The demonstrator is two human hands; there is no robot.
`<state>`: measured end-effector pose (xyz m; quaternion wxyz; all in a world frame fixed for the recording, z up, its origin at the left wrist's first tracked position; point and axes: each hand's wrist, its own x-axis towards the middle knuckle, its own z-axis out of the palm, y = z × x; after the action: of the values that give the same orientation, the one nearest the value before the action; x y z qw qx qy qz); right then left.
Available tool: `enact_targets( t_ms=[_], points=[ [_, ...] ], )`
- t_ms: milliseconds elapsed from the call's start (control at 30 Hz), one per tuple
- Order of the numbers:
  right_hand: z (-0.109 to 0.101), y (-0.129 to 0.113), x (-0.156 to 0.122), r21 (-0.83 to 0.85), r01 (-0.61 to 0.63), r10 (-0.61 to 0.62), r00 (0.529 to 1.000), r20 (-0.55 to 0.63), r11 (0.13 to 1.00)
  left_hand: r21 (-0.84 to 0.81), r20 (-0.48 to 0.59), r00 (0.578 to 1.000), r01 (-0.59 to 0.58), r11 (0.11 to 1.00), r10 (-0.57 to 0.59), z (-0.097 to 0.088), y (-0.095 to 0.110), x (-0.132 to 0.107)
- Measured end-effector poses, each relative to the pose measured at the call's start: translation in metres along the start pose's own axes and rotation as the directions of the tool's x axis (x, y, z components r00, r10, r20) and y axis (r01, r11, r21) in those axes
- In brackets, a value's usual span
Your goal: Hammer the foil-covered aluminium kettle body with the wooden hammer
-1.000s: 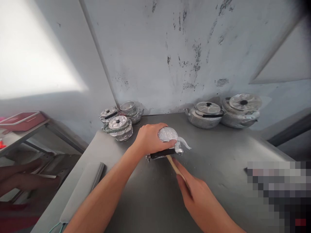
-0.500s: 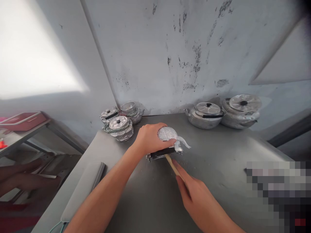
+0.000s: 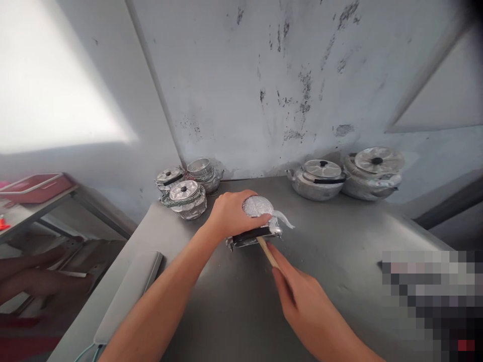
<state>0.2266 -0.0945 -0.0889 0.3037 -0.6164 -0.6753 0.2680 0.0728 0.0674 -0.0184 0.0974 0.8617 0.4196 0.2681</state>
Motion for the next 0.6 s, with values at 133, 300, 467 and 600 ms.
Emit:
enact_targets(
  t_ms=[133,300,467,600],
  points=[
    [-0.008,-0.001,0.001,-0.008,0.016,-0.016,0.998,-0.060,1.000,-0.011,-0.003,1.000,0.003,1.000,-0.003,0.000,-0.004,0.001],
    [-0.006,0.006,0.000,0.012,0.000,0.000,1.000,0.018,1.000,-0.043,-0.008,1.000,0.012,0.999,-0.012,-0.001,-0.007,0.002],
    [-0.006,0.011,0.000,-0.051,0.064,-0.063,0.998,0.016,0.997,-0.120,-0.015,0.999,0.040,0.992,-0.042,-0.002,-0.013,0.005],
    [-0.010,0.017,0.000,-0.127,0.108,-0.105,0.994,0.032,0.986,-0.212,-0.030,0.997,0.068,0.975,-0.076,-0.003,-0.026,0.009]
  ],
)
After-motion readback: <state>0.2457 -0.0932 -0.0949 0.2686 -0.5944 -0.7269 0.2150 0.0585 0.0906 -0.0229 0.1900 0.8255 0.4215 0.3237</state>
